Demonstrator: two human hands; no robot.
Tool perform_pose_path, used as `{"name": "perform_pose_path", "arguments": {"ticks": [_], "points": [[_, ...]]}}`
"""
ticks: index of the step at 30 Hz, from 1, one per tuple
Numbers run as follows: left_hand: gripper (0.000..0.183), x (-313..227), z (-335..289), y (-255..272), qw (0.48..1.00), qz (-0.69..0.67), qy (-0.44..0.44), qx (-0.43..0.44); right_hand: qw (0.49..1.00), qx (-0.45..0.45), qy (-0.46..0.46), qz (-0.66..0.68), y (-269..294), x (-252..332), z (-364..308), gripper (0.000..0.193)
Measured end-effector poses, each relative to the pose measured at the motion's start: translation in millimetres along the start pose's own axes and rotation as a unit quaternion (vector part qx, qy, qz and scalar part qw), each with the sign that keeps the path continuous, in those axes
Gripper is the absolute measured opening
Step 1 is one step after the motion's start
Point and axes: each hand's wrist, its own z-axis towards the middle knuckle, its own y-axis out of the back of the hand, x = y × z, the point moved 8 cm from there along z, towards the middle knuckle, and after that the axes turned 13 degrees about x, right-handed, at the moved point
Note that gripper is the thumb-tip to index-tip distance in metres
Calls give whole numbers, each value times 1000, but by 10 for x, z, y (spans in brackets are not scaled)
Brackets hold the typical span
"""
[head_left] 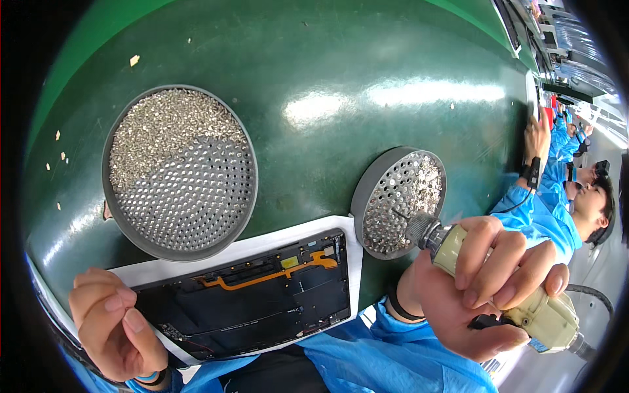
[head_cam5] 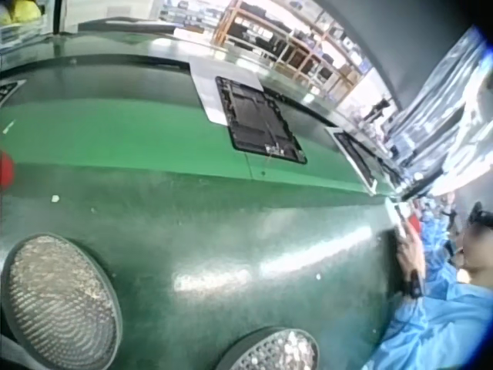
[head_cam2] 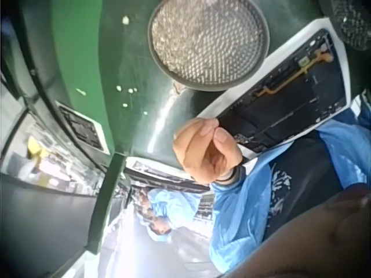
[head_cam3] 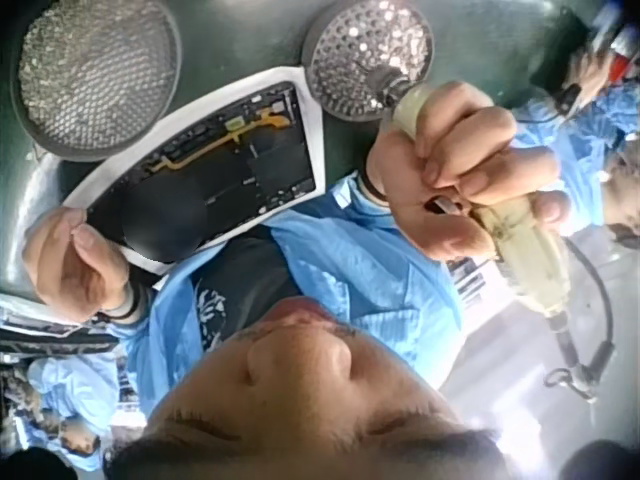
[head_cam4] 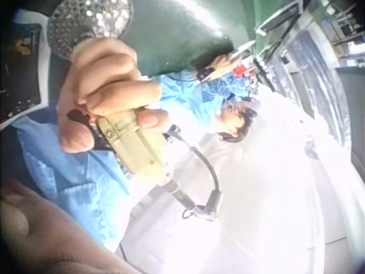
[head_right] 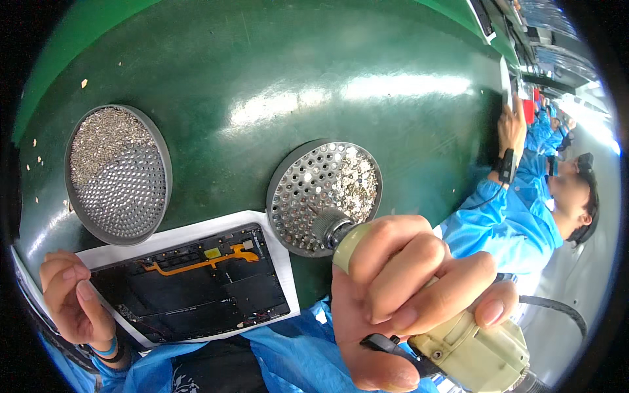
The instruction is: The person assembles tablet components by placing panels together and fastening them with screws using an electric screwdriver.
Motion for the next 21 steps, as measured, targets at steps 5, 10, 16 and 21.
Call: {"name": "perform_pose_path", "arguments": {"ticks": [5,10,16,21], "points": [[23,-3,-11,21,1000,0,4,18,1000,13,1,-15,-46,-48,13,56],[23,-2,-6,21,999,-1,7,33,1000,3,-7,-30,-43,-80,14,55],[23,10,-2,3,999,-1,1,37,999,14,-2,-32,-49,-54,7,55],[29,-90,10,55,997,24,1,78,1000,24,5,-18,-85,-54,48,54]]}}
